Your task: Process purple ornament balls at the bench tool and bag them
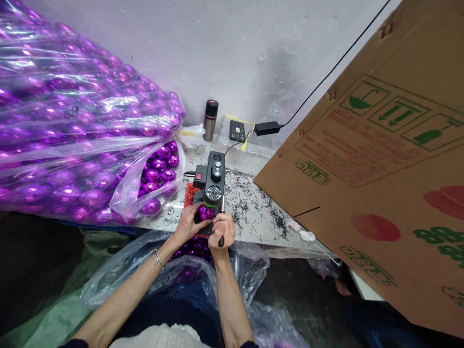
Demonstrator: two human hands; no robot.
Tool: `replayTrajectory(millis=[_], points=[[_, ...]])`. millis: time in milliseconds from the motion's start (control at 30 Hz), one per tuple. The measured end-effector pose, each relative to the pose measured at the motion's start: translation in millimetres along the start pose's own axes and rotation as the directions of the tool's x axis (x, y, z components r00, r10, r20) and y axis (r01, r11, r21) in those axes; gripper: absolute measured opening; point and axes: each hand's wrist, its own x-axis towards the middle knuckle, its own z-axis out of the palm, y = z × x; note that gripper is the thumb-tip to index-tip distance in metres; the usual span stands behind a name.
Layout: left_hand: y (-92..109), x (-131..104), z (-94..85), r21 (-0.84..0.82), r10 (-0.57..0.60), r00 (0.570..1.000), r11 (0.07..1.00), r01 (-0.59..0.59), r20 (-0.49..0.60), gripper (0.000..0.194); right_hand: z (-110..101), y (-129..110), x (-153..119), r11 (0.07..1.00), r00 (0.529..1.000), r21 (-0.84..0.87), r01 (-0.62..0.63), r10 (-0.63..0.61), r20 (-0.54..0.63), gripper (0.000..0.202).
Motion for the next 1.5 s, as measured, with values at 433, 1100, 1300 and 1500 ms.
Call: replayTrajectory(millis=[433, 1100, 1300, 1500], points=[[9.9, -47.1, -61.6, 0.199, 0.194, 0.966, 0.967, -0.159, -0.171, 0.064, -8.4, -16.4, 18.7, 0.994, 0.993, -0.003, -0.111, 0.111, 0.035, 0.043], [-20.7, 165.3, -128.4, 0.600, -0.603, 0.766, 0.705, 0.378, 0.225, 0.063, -6.4, -14.0, 13.4, 0.995, 0.995, 0.008, -0.097, 0.097, 0.038, 0.042], [-13.2, 152.6, -144.3, 0.273, -0.544, 0.834, 0.820, 0.504, 0.095, 0.068, -9.6, -14.9, 15.8, 0.998, 0.995, -0.016, -0.059, 0.060, 0.074, 0.041], [5.3, 87.9, -154.0, -0.638, -0.542, 0.829, 0.593, 0.491, 0.134, 0.061, -6.5, -23.3, 28.4, 0.992, 0.992, -0.004, -0.122, 0.122, 0.028, 0.043]])
